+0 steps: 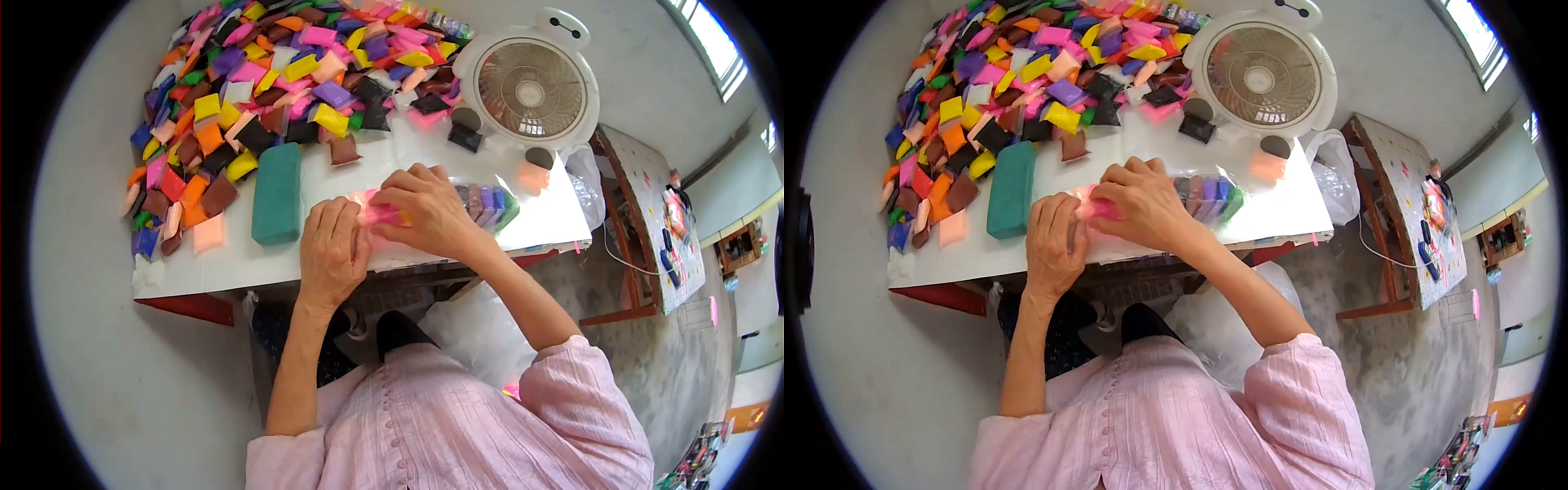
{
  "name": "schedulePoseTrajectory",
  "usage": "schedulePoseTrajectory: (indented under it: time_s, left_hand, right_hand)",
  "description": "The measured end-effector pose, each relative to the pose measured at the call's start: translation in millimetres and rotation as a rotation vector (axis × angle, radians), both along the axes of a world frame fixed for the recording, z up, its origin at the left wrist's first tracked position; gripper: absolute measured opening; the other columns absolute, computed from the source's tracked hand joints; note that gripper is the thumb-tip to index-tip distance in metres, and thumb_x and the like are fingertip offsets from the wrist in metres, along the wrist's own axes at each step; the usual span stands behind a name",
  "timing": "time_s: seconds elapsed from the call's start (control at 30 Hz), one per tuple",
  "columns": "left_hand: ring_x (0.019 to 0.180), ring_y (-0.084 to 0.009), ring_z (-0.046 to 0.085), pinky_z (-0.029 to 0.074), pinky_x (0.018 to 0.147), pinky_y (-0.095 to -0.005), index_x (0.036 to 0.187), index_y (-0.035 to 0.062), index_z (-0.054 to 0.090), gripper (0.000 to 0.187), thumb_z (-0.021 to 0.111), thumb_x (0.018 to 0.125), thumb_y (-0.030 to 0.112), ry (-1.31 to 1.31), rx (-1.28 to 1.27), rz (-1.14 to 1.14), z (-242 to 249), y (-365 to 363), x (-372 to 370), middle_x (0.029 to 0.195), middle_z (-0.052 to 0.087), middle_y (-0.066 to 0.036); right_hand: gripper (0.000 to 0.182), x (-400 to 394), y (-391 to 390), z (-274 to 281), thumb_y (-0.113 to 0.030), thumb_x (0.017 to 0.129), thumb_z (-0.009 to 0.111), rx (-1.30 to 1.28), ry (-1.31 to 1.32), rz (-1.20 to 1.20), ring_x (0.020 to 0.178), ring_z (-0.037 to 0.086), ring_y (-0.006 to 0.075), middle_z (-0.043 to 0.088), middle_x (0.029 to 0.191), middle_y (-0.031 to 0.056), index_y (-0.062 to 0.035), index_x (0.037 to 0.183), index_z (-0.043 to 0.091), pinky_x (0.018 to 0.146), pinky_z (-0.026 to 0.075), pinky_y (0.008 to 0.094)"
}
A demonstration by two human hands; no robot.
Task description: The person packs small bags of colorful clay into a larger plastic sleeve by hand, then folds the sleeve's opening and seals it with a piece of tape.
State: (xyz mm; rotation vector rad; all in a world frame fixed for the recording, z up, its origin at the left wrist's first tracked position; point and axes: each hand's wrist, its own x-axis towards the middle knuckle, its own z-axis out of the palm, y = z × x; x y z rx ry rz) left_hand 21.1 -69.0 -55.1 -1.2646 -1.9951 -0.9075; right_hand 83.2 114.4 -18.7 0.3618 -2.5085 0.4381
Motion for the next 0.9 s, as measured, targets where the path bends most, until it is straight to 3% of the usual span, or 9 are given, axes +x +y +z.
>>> schedulePoseTrajectory:
  time_s: [0.2,0.47,0.6,0.7,0.9]
  left_hand:
    - [0.097,-0.0361,0.051,0.044,0.087,-0.0433,0.109,-0.0025,0.056,0.034,0.064,0.078,0.008,-0.099,0.051,0.017,-2,1,-1,0.105,0.055,-0.017]
    - [0.098,-0.0348,0.051,0.041,0.091,-0.0461,0.109,-0.0020,0.057,0.039,0.067,0.073,0.013,-0.080,-0.031,0.113,15,1,7,0.106,0.054,-0.016]
    - [0.103,-0.0347,0.052,0.042,0.093,-0.0452,0.113,-0.0037,0.057,0.043,0.066,0.074,0.011,0.112,-0.043,0.097,20,2,8,0.111,0.056,-0.017]
    - [0.105,-0.0343,0.053,0.043,0.094,-0.0431,0.114,-0.0057,0.057,0.043,0.064,0.075,0.008,0.052,-0.063,0.036,5,8,1,0.114,0.056,-0.017]
    - [0.097,-0.0332,0.053,0.046,0.085,-0.0419,0.111,-0.0027,0.060,0.037,0.063,0.075,0.005,-0.081,-0.014,-0.018,5,6,-6,0.107,0.057,-0.015]
  right_hand:
    - [0.036,12,6,-14,-0.034,0.064,0.081,0.145,0.287,-0.122,0.090,0.053,0.0209,0.062,0.091,-0.0021,-0.0129,0.090,0.067,0.083,0.037,0.0419]
    - [0.050,31,2,-6,-0.039,0.060,0.082,0.230,0.179,-0.263,0.091,0.051,0.0231,0.059,0.099,0.0007,-0.0096,0.096,0.064,0.085,0.036,0.0431]
    - [0.047,25,-13,4,-0.035,0.063,0.080,0.205,0.215,-0.235,0.092,0.052,0.0241,0.058,0.100,0.0034,-0.0078,0.097,0.064,0.086,0.037,0.0443]
    - [0.037,13,-25,1,-0.023,0.069,0.076,0.155,0.198,-0.141,0.094,0.052,0.0257,0.058,0.102,0.0051,-0.0070,0.100,0.064,0.084,0.039,0.0424]
    - [0.035,5,-25,-13,-0.019,0.072,0.074,0.048,0.120,-0.105,0.095,0.052,0.0263,0.057,0.102,0.0060,-0.0081,0.104,0.063,0.081,0.041,0.0406]
